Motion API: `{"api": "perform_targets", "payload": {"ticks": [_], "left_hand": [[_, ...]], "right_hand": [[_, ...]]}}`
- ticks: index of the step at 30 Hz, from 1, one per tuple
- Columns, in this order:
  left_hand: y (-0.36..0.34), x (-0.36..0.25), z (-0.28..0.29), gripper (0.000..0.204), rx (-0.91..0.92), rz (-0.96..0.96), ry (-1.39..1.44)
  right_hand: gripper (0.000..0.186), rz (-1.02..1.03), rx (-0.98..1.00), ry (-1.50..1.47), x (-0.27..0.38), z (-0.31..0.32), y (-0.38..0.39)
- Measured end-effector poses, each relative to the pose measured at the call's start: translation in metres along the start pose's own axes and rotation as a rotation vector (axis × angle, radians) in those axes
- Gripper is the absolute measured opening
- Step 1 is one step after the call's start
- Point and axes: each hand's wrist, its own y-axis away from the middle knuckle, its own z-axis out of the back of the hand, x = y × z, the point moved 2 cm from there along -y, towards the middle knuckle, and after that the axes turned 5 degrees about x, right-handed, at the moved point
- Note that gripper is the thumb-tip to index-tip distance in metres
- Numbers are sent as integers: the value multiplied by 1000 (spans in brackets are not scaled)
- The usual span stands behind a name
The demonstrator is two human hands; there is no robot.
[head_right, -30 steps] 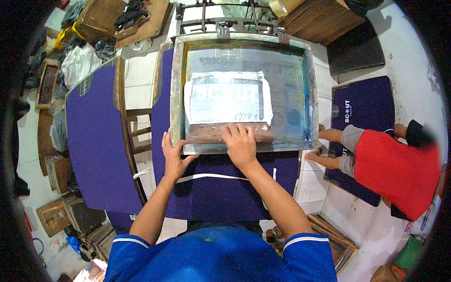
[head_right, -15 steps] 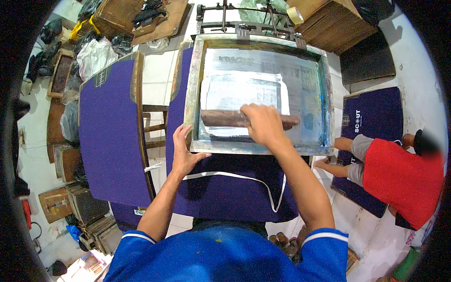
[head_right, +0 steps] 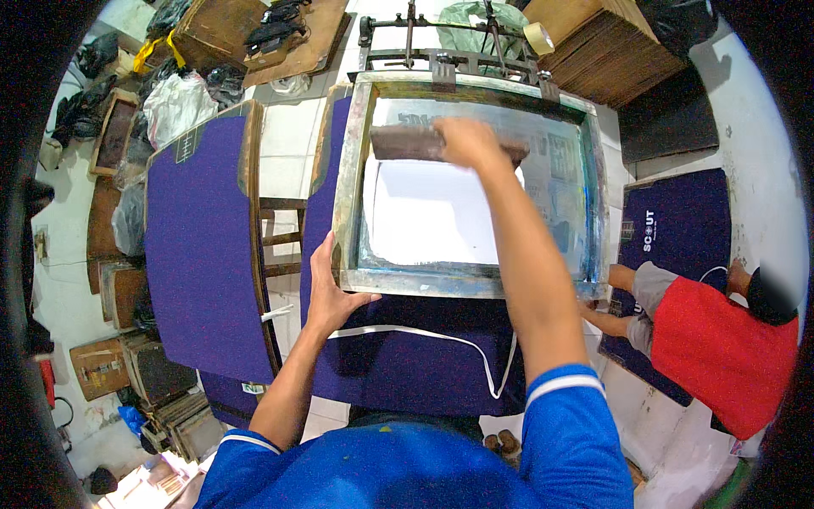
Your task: The person performs screen printing on purple fabric pieces. They align a screen, pull a squeegee across to apply white ink, lift the screen to reveal the printed design, and repeat the process on multiple pieces.
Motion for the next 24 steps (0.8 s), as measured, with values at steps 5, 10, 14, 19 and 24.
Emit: {"api": "perform_targets", "payload": {"ticks": [5,10,14,19,24], "left_hand": [[0,2,-3,148,-25,12,33],[4,-23,18,154,-71,39,-3],[2,-79,73,155,-254,-159,122],[-48,-153,133,147,-449,-570,581],[-73,-111,197,108,-291,-699,261]], "right_hand": [[43,51,-343,15,67,-75,149],[47,3,-402,-72,112,-57,230],[62,-67,-714,28,131,19,235],[66,162,-1044,253,103,155,184],[53,-187,-880,288,48,303,125]]}}
